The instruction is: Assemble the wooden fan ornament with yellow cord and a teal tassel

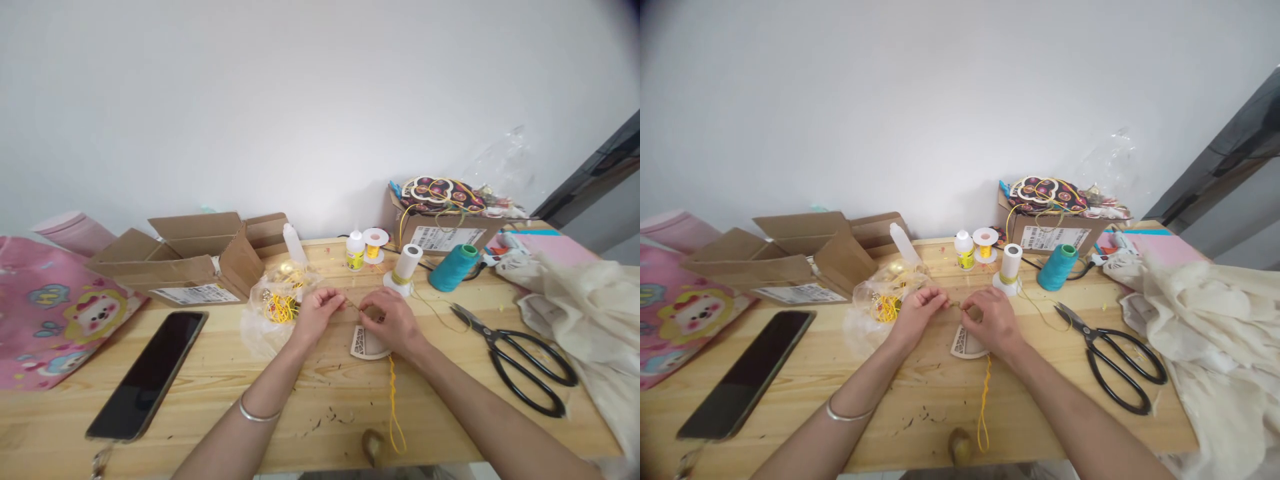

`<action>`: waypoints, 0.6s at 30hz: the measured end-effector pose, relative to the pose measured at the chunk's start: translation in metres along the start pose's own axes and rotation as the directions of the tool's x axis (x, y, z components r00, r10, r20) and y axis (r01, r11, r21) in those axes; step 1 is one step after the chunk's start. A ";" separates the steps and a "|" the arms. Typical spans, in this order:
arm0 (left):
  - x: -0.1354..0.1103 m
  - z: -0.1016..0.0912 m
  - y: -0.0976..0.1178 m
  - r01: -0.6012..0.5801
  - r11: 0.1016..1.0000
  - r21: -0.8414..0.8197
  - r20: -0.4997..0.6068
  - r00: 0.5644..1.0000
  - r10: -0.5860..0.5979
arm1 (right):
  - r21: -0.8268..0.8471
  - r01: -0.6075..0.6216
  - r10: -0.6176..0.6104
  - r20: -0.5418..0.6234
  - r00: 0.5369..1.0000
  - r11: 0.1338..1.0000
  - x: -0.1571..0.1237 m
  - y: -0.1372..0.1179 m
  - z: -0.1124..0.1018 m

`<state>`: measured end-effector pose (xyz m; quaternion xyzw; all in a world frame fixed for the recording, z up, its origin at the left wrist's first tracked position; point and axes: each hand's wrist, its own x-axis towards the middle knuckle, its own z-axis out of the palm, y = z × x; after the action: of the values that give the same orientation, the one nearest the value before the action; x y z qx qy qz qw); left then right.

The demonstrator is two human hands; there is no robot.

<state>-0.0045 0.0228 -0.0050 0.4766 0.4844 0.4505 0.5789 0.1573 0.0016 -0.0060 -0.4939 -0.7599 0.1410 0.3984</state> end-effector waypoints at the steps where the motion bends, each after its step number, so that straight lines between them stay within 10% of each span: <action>1: 0.001 -0.003 0.000 0.001 1.000 -0.030 -0.040 0.999 -0.002 | -0.014 0.008 -0.009 -0.012 1.000 1.000 -0.004 -0.006 -0.005; 4: 0.003 -0.009 -0.001 0.018 0.997 -0.078 -0.067 0.997 -0.023 | 0.012 0.157 -0.158 0.061 0.986 0.987 -0.025 -0.034 -0.020; 7: 0.005 -0.009 0.000 0.046 0.999 -0.008 -0.034 0.998 -0.046 | 0.187 0.370 -0.415 0.432 0.800 0.910 -0.049 -0.056 -0.024; 12: 0.010 -0.008 0.004 0.041 0.998 0.049 0.063 0.997 -0.044 | 0.260 0.306 -0.399 0.678 0.618 0.916 -0.061 -0.044 -0.017; 18: 0.011 -0.013 0.001 0.074 0.997 0.005 0.031 0.997 -0.074 | 0.380 0.253 -0.452 0.655 0.606 0.890 -0.061 -0.024 -0.010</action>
<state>-0.0163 0.0351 -0.0061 0.4666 0.4936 0.4203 0.6016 0.1614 -0.0638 -0.0136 -0.1816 -0.9128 0.3373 0.1417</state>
